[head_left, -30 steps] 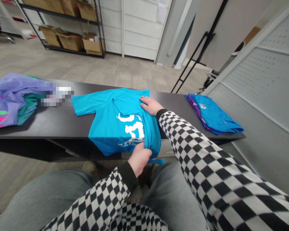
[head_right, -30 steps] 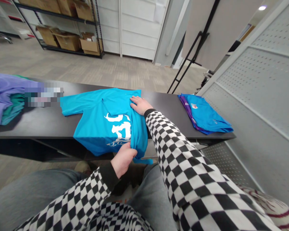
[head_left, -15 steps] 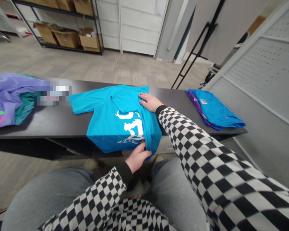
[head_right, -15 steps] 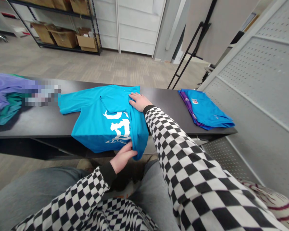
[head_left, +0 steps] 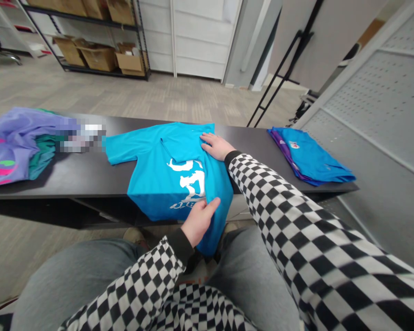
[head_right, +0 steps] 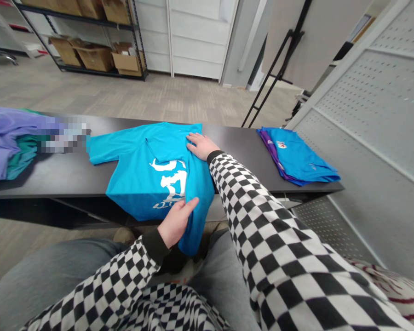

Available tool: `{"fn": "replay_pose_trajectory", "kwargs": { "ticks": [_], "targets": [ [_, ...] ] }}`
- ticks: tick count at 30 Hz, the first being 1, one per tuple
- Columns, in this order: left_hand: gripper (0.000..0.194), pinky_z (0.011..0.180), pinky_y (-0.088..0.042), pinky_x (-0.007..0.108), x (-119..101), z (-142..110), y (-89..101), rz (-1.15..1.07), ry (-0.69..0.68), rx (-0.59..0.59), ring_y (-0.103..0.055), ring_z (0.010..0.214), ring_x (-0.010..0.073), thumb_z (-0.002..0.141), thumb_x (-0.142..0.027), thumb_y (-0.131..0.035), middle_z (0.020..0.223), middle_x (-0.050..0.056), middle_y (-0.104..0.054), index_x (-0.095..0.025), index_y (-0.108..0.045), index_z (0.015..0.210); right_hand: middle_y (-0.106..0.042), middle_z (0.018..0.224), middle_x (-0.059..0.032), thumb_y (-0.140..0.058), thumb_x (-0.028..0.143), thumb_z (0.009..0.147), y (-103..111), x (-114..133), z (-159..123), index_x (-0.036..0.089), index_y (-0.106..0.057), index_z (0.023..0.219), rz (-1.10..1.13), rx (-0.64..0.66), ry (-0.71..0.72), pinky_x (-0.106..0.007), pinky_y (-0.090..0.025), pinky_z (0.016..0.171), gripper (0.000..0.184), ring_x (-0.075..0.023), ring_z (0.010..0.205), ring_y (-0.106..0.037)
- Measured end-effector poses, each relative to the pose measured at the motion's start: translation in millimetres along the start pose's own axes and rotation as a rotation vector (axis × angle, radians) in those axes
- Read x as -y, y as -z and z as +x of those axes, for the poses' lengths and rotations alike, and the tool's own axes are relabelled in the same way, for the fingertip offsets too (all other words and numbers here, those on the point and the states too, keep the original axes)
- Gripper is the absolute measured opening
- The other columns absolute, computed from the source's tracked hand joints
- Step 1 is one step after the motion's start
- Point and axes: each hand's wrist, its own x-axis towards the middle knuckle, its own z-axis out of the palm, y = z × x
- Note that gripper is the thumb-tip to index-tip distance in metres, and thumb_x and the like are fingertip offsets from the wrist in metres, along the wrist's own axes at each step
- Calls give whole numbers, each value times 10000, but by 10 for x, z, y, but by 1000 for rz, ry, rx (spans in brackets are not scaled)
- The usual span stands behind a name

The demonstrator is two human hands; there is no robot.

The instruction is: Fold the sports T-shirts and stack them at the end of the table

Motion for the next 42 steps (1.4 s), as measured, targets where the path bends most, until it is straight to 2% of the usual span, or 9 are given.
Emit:
{"fn": "replay_pose_trajectory", "kwargs": {
  "ticks": [4,9,16,20,24,29,32,36,42],
  "targets": [
    [354,917,-620,413,157,5,93,251,-4,185,-794,982,310,827,-399,-899,1082,133,-867,-152,-840,1075,-404,1850,-80,-475,512,1156,3,3,-7,226,-520,1758,6,-3,-2,-592,-230,1421,668,-357,1735,-329],
    [478,1166,-544,501,534,158,556,551,64,424,-765,1285,395,795,-321,-893,1336,153,-844,-169,-856,1246,-399,1851,-93,-486,500,1152,-16,-23,8,211,-520,1756,13,-5,1,-609,-218,1422,671,-370,1734,-327],
    [233,1011,-570,444,780,224,895,792,245,407,-802,1021,366,724,-351,-934,918,100,-869,-188,-872,879,-402,1851,-81,-479,504,1155,-18,-27,15,221,-517,1759,9,-6,4,-599,-229,1420,668,-369,1734,-326],
    [328,942,-551,418,767,279,1021,931,249,431,-791,1012,364,730,-454,-927,941,102,-863,-190,-877,918,-390,1857,-74,-484,503,1155,-15,-16,11,227,-515,1761,7,-6,1,-599,-227,1421,666,-370,1734,-325],
    [416,969,-552,418,464,320,1086,1121,290,497,-787,1053,390,608,-451,-1007,998,100,-863,-232,-878,937,-393,1857,-70,-484,503,1156,-11,-9,12,226,-512,1762,11,3,-5,-577,-218,1428,667,-360,1738,-320],
    [573,1178,-517,438,80,264,740,550,-22,493,-735,1281,350,829,-552,-921,1343,153,-823,-206,-835,1277,-370,1864,-77,-468,516,1156,-5,-9,19,223,-494,1773,6,13,4,-604,-209,1426,684,-366,1744,-304],
    [556,1144,-553,449,93,237,520,242,-87,358,-766,1188,325,871,-597,-888,1253,164,-843,-174,-833,1227,-337,1872,-109,-453,550,1156,-13,-21,19,198,-476,1781,-2,19,7,-617,-221,1419,717,-375,1750,-284],
    [550,1038,-583,449,260,264,515,237,-87,224,-773,1009,308,867,-678,-866,1069,141,-859,-157,-846,1044,-317,1878,-124,-469,610,1143,-20,-47,21,198,-458,1789,-2,8,-14,-602,-227,1424,766,-377,1762,-244],
    [521,1068,-565,462,510,341,738,495,-44,365,-764,1092,345,906,-689,-792,1134,138,-856,-204,-842,1090,-318,1877,-122,-526,646,1116,10,-49,15,217,-464,1787,9,26,-38,-588,-219,1434,799,-371,1762,-246]
  ]
}}
